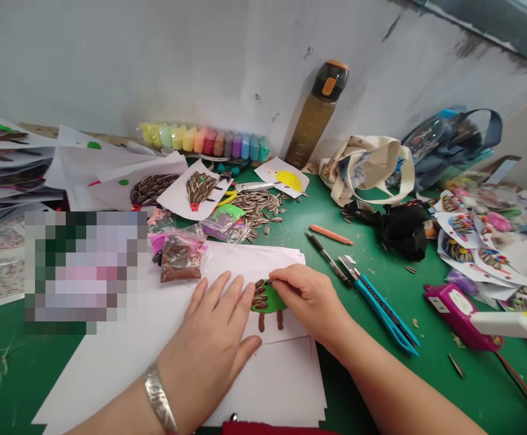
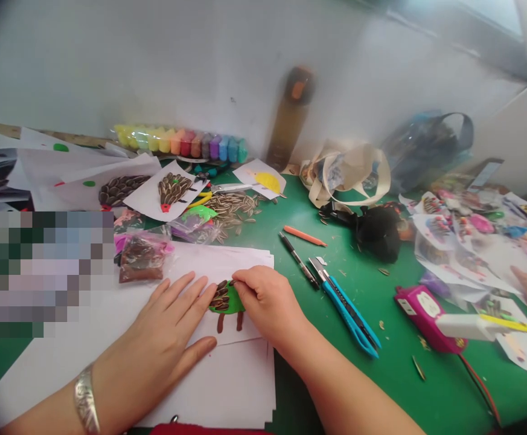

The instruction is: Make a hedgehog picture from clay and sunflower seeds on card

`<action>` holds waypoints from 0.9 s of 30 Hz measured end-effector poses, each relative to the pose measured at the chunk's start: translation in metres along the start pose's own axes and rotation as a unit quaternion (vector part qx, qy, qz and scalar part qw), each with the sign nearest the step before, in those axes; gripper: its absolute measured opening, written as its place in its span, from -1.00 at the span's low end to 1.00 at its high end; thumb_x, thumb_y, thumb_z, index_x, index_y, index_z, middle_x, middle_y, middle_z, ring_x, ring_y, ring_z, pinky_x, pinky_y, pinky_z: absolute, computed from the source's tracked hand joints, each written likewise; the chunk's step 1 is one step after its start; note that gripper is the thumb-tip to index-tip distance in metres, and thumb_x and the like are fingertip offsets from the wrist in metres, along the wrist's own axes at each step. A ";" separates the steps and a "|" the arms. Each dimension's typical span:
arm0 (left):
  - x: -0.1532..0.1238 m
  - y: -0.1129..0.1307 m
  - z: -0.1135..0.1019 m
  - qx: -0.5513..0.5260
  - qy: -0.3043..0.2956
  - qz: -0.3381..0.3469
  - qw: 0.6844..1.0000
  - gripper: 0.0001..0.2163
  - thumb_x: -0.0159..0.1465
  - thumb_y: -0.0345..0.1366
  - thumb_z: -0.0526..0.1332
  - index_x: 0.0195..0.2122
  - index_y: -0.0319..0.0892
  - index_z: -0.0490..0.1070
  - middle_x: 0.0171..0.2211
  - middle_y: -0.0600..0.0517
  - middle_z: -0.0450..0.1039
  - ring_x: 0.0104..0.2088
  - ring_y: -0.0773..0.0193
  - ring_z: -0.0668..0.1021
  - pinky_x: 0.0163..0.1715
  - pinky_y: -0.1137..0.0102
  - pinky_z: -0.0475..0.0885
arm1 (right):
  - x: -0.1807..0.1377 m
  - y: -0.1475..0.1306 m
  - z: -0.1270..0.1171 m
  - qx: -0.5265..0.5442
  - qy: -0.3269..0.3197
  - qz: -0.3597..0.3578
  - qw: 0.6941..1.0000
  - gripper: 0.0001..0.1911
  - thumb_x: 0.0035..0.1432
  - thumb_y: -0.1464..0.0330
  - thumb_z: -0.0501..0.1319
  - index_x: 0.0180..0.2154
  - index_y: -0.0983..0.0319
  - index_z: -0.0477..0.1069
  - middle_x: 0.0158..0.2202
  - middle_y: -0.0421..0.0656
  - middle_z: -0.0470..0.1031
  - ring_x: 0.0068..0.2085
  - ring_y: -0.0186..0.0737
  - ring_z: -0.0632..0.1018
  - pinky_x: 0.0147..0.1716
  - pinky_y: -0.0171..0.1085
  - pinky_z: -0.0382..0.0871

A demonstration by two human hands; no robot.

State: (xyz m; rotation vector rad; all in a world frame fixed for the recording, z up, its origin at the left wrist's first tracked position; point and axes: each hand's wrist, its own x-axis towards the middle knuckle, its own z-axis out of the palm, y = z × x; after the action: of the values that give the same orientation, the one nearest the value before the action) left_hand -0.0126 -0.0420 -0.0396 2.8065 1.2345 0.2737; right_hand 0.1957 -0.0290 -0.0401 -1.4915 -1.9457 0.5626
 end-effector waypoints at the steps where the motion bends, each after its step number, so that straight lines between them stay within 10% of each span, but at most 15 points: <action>1: 0.000 0.000 0.000 0.001 0.002 0.001 1.000 -0.48 0.28 -0.09 0.14 0.20 -0.27 0.27 0.20 -0.19 0.29 0.22 -0.17 0.25 0.17 -0.06 0.12 | 0.000 0.000 0.000 -0.008 0.001 -0.009 1.000 -0.82 0.21 0.46 0.16 -0.24 0.15 0.52 -0.35 -0.20 0.56 -0.29 -0.26 0.53 -0.26 -0.29 0.38; 27: 0.001 0.001 0.001 0.024 0.025 0.023 0.999 -0.47 0.23 -0.15 0.22 0.16 -0.33 0.30 0.17 -0.27 0.31 0.20 -0.24 0.27 0.11 -0.13 0.19 | 0.001 0.004 0.005 -0.009 0.028 -0.035 0.999 -0.82 0.18 0.48 0.19 -0.19 0.23 0.53 -0.34 -0.14 0.49 -0.25 -0.22 0.47 -0.22 -0.25 0.37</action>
State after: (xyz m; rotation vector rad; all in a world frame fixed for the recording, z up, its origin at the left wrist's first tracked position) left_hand -0.0108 -0.0422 -0.0408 2.8889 1.2039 0.3224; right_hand 0.1950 -0.0264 -0.0467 -1.4296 -1.9552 0.4691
